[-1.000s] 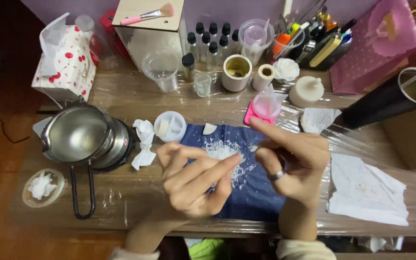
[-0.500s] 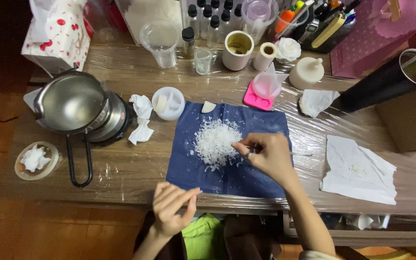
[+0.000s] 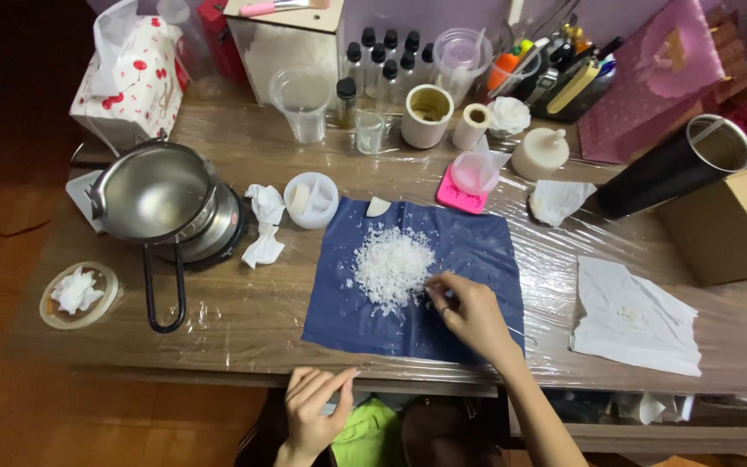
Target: Inspecting and sorting small white wax shavings on a blue work mat
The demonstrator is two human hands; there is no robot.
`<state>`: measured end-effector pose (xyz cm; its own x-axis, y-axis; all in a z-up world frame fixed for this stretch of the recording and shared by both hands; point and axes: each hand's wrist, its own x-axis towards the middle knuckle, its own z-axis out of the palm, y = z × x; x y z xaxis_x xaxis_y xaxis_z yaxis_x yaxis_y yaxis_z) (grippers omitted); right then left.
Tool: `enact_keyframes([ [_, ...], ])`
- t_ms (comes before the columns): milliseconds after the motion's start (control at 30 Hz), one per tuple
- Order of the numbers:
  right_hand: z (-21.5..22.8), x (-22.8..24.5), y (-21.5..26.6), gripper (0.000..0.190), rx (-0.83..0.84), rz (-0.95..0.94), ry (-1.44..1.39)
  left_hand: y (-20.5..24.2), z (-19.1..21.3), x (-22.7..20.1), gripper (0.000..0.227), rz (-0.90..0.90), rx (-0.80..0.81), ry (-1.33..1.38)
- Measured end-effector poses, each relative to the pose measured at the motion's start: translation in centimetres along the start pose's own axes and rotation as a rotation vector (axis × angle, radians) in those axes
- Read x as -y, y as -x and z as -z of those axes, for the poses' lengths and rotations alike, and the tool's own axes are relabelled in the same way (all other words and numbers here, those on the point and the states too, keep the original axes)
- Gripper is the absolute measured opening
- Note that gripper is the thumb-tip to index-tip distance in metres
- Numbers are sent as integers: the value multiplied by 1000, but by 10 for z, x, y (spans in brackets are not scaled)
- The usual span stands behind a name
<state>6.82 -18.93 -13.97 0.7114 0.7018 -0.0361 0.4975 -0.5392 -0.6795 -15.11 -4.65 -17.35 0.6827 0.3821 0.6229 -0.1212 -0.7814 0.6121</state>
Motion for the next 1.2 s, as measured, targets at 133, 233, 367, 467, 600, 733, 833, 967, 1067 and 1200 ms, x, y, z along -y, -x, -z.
enact_keyframes([
  [133, -5, -20, 6, 25, -37, 70, 36, 13, 0, 10, 11, -52, -47, -13],
  [233, -7, -19, 5, 21, -93, 121, 120, 8, 0, 13, 13, -80, -81, -22],
  [367, -19, -28, -3, 15, -195, 239, 278, 5, -15, 32, 11, -106, -100, -61],
  [467, -24, -25, -12, 15, -117, 264, 306, -40, -9, 17, 11, -184, -90, -15],
  [600, -37, -25, -18, 35, -192, 257, 518, -50, -20, 22, 12, -191, -103, 5],
  [733, -46, -35, -18, 17, -152, 205, 472, -53, -18, 28, 13, -175, -153, -47],
  [833, -45, -37, -17, 55, -185, 198, 391, -61, -9, 36, 13, -183, -149, -91],
  [967, -40, -33, -3, 40, -364, 314, 268, -51, -10, 46, 14, -142, -132, -114],
  [1067, -42, -45, 8, 16, -301, 377, 99, -42, -18, 50, 15, -164, -161, -185],
  [1200, -52, -50, 2, 16, -318, 415, 136, -51, -17, 43, 15, -66, -205, -158],
])
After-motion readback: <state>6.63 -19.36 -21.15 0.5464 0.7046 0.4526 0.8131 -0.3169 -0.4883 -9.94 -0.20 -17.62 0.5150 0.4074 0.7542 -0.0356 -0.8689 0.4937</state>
